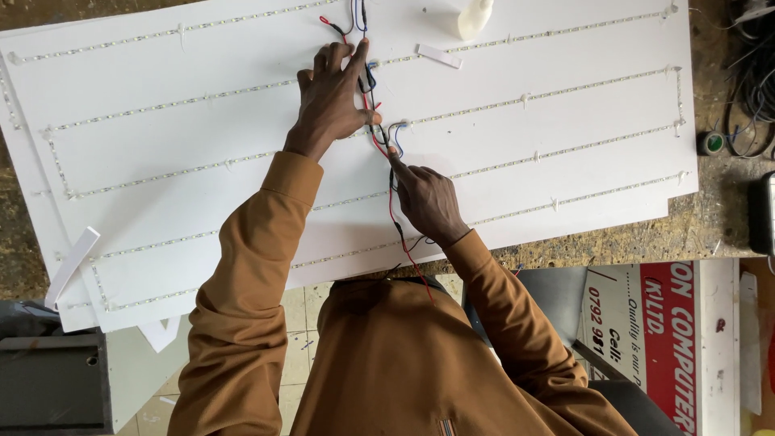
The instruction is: The person connects and organizes wires on a white board with LED strips. They twist wires together, apply hot glue to secure connections, and use white plastic clips to bundle the wires along the board.
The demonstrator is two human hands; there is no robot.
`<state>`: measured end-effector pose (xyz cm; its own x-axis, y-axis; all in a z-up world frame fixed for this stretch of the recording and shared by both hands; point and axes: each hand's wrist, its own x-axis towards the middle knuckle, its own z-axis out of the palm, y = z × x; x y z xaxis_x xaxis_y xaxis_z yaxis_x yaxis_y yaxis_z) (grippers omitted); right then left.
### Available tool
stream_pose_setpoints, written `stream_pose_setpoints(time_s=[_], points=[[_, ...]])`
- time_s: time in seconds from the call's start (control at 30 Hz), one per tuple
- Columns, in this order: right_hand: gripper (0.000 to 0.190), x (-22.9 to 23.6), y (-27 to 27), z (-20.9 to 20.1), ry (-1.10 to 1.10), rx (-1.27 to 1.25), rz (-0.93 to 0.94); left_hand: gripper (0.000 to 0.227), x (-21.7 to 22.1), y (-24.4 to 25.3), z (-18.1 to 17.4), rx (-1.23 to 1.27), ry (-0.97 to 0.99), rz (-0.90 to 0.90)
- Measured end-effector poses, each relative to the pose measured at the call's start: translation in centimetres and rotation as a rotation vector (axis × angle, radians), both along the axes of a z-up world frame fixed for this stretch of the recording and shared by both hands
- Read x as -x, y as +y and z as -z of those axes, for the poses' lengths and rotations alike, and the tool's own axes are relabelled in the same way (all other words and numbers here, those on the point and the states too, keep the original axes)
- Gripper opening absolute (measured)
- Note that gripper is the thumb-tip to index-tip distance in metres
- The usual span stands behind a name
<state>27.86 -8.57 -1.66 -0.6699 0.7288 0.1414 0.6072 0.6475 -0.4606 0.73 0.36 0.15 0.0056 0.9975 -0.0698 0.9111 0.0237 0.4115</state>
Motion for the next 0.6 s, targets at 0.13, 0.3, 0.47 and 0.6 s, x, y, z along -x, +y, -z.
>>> stream_pose_setpoints(time_s=[0.13,0.3,0.47,0.6], points=[[0.066,-0.09,-0.18,0.21,0.013,0.003,-0.007,0.128,-0.01,-0.03,-0.55,0.012,-0.017,-0.001],[0.067,-0.03,-0.15,0.05,-0.006,-0.005,0.003,0.131,0.04,0.37,-0.08,-0.01,0.016,0.011],[0.067,-0.41,-0.23,0.13,0.052,-0.04,-0.016,0.125,-0.3,0.41,-0.75,-0.01,0.008,0.017],[0.064,-0.31,0.13,-0.21,0.024,-0.018,-0.029,0.123,-0.38,0.7,-0.59,-0.036,0.008,0.019]])
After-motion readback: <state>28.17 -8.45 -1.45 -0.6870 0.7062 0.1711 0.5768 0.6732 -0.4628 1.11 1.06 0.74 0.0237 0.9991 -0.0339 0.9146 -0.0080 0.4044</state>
